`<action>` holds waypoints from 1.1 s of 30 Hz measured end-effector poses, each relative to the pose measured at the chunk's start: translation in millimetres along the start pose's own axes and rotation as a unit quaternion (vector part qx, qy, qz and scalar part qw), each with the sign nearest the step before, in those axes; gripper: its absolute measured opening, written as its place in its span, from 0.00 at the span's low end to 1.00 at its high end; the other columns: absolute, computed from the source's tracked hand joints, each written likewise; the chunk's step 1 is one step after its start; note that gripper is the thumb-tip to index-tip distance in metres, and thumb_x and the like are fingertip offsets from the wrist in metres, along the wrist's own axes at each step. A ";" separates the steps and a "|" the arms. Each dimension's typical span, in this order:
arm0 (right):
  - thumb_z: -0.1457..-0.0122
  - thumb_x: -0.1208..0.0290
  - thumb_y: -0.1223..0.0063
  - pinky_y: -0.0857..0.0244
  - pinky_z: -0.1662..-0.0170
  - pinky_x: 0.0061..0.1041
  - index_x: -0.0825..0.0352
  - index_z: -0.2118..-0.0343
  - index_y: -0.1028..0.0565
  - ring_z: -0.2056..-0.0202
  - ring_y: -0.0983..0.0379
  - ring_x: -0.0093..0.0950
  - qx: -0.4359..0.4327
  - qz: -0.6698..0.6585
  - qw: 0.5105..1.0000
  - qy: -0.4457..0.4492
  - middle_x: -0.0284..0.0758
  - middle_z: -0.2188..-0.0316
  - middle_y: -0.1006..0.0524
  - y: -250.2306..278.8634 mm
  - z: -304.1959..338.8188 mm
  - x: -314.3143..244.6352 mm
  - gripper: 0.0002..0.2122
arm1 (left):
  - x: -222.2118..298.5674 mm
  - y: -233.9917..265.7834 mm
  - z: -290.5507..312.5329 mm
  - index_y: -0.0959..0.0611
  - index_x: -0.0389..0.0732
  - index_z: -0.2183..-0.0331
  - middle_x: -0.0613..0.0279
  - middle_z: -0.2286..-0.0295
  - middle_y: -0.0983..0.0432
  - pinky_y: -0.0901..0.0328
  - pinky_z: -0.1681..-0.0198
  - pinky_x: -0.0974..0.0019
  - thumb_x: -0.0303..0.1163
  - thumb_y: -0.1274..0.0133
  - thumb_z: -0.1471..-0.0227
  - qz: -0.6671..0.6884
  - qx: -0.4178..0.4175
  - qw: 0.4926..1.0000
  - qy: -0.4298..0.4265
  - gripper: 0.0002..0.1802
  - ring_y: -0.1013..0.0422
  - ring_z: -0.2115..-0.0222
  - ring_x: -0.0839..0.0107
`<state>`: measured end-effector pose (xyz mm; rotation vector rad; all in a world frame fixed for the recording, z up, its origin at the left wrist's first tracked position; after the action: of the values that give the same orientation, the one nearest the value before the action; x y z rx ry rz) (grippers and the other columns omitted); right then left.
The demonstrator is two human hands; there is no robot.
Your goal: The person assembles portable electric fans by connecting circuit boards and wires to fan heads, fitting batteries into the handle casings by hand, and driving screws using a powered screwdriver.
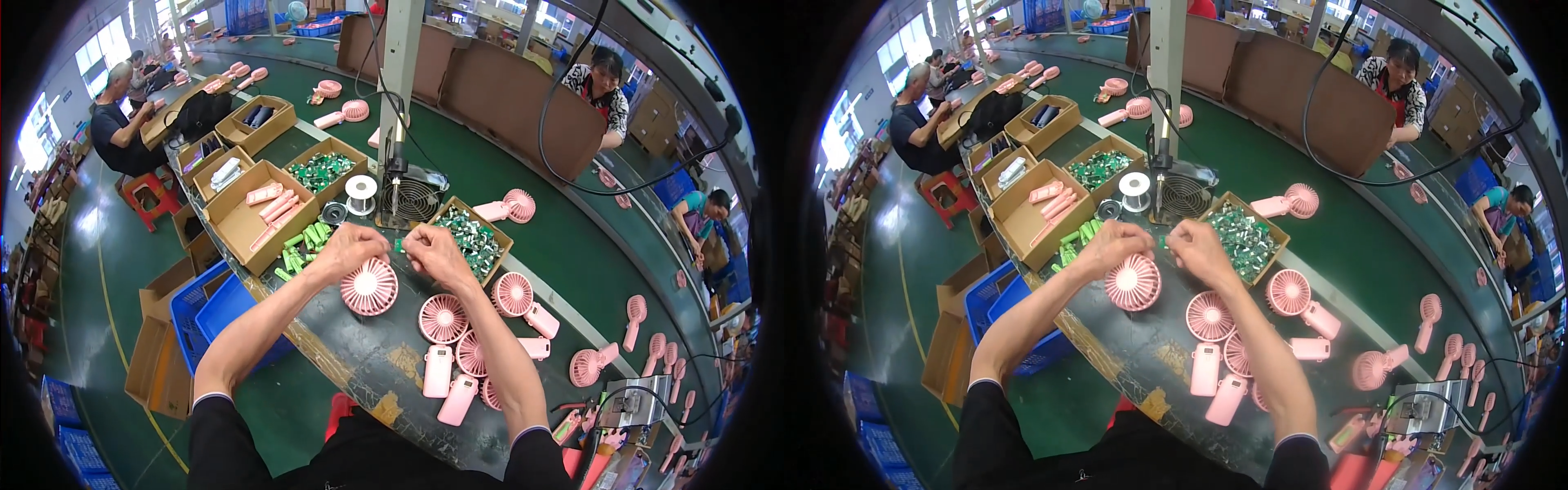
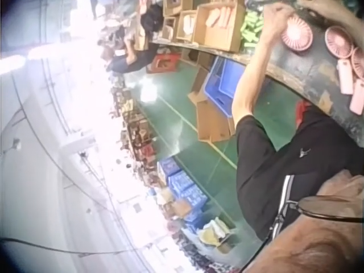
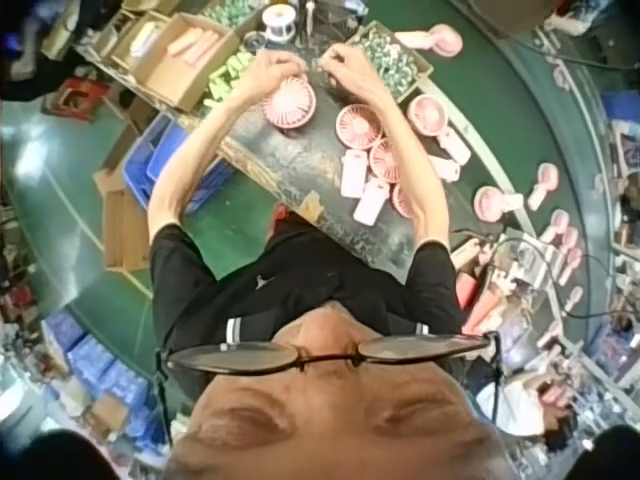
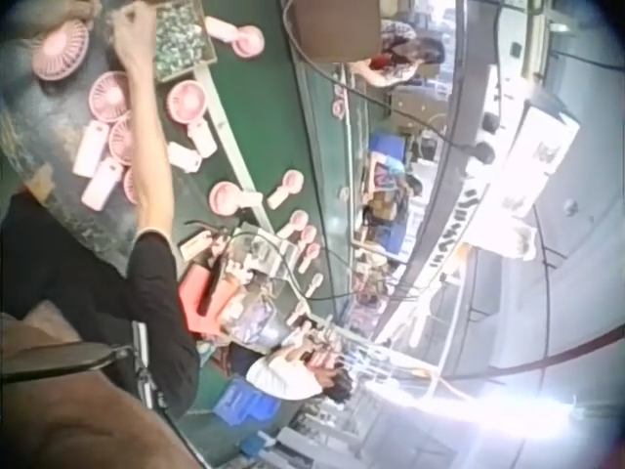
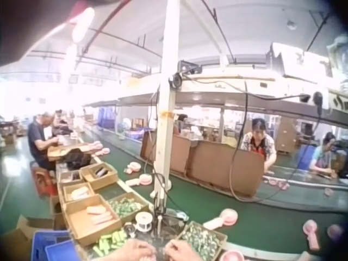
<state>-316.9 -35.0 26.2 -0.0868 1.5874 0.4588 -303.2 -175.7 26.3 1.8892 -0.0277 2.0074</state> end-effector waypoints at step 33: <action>0.42 0.74 0.46 0.45 0.85 0.13 0.71 0.70 0.26 0.83 0.31 0.15 0.104 -0.195 0.975 -0.009 0.32 0.80 0.25 -0.5 -12.6 16.0 0.06 | 20.3 27.1 -31.6 0.15 0.34 0.72 0.61 0.79 0.20 0.32 0.69 0.71 0.34 0.45 0.56 -0.090 0.035 0.995 -0.035 0.13 0.27 0.77 0.76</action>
<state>-329.9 -36.2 10.5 -0.2290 1.5444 -0.0139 -341.7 -186.9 49.5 1.9301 0.1889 1.8445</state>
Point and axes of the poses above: each hand's wrist, its own z-axis away from the middle knuckle, its own y-axis out of the back of the hand, x = y × z, the point moved 10 cm from there along -z, towards the middle knuckle
